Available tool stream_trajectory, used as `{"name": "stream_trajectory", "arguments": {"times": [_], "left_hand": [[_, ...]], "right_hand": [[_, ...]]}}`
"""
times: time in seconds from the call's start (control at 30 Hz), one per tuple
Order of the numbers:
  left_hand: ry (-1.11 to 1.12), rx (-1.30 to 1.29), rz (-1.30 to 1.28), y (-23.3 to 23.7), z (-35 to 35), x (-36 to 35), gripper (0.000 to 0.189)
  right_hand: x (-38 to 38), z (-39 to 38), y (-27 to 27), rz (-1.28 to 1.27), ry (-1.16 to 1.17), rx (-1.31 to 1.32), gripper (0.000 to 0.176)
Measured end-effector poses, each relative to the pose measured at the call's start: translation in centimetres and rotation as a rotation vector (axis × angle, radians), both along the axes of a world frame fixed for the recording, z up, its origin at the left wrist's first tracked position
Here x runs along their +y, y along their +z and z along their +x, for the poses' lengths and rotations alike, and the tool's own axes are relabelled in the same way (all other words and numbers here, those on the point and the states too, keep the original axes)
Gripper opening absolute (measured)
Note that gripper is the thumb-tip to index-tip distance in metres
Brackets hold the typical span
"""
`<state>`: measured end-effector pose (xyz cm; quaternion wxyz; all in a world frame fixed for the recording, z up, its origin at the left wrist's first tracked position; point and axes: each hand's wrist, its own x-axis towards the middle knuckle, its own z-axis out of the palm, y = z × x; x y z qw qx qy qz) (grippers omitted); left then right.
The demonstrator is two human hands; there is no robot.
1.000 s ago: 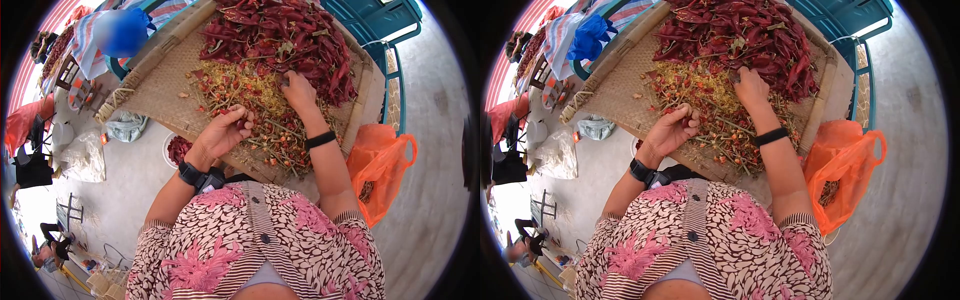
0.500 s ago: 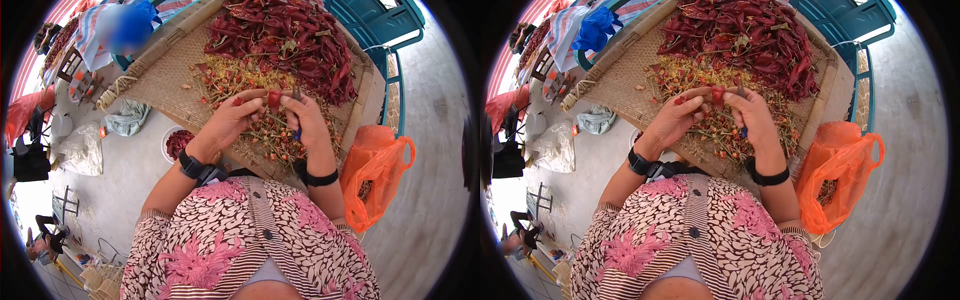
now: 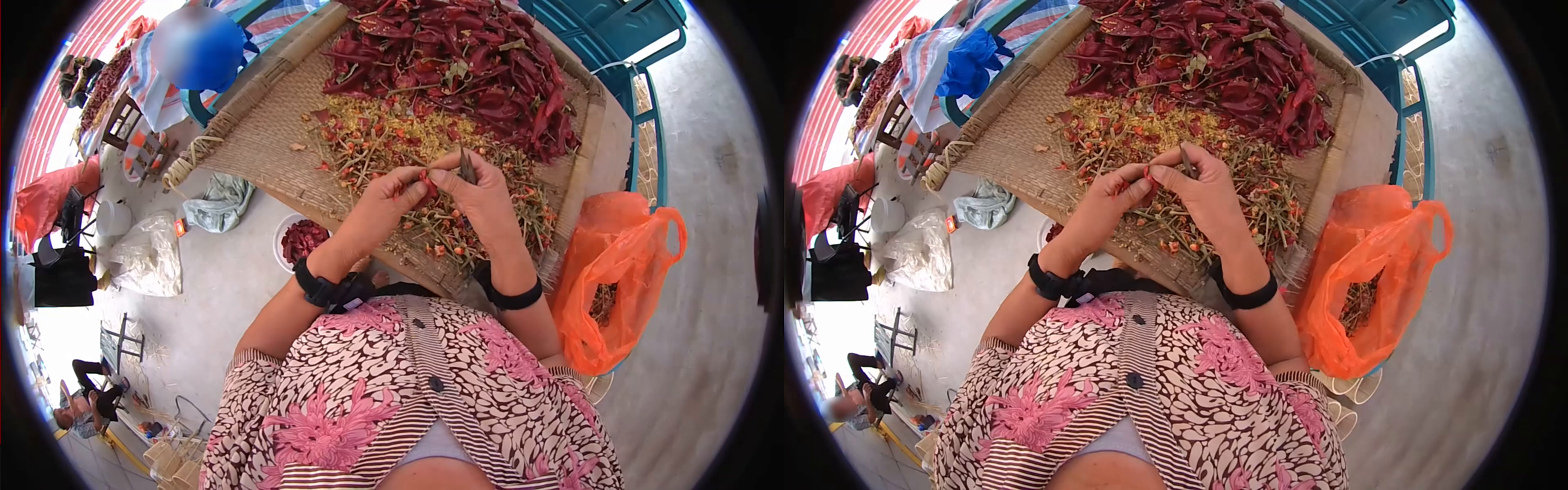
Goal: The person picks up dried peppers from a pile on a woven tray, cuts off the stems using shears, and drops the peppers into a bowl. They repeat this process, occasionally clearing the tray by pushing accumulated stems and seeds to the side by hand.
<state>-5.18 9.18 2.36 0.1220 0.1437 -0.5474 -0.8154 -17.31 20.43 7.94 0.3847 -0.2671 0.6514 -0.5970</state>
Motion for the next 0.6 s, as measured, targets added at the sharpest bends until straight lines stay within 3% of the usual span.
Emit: {"name": "stream_trajectory", "arguments": {"times": [0.13, 0.23, 0.33, 0.37, 0.47, 0.5, 0.6], "left_hand": [[-0.008, -0.062, -0.441, 0.0, 0.3, 0.8, 0.024], [0.092, -0.005, -0.794, -1.6, -0.4, 1.2, 0.023], [0.026, 0.001, -0.373, -1.4, -0.6, 2.1, 0.019], [-0.065, -0.016, -0.295, -1.1, -0.7, 1.6, 0.019], [-0.33, -0.073, -0.057, 1.8, -0.1, 0.2, 0.017], [-0.333, -0.013, -0.141, 1.7, 0.0, 0.2, 0.017], [-0.356, 0.145, -0.419, 1.2, 0.3, -1.1, 0.015]], "right_hand": [[0.6, -0.2, -1.0, -0.065, 0.007, 0.184, 0.008], [1.0, 1.5, -0.6, 0.11, -0.051, 0.765, 0.011], [1.6, 2.3, -0.7, 0.075, -0.027, 1.336, 0.013], [1.6, 2.0, -1.2, 0.04, -0.025, 1.361, 0.013], [2.5, 2.3, 0.4, 0.2, -0.126, 0.485, 0.015], [2.7, 2.3, 0.8, 0.058, -0.12, 0.262, 0.016], [3.1, 2.0, 0.4, 0.046, -0.147, -0.195, 0.015]]}}
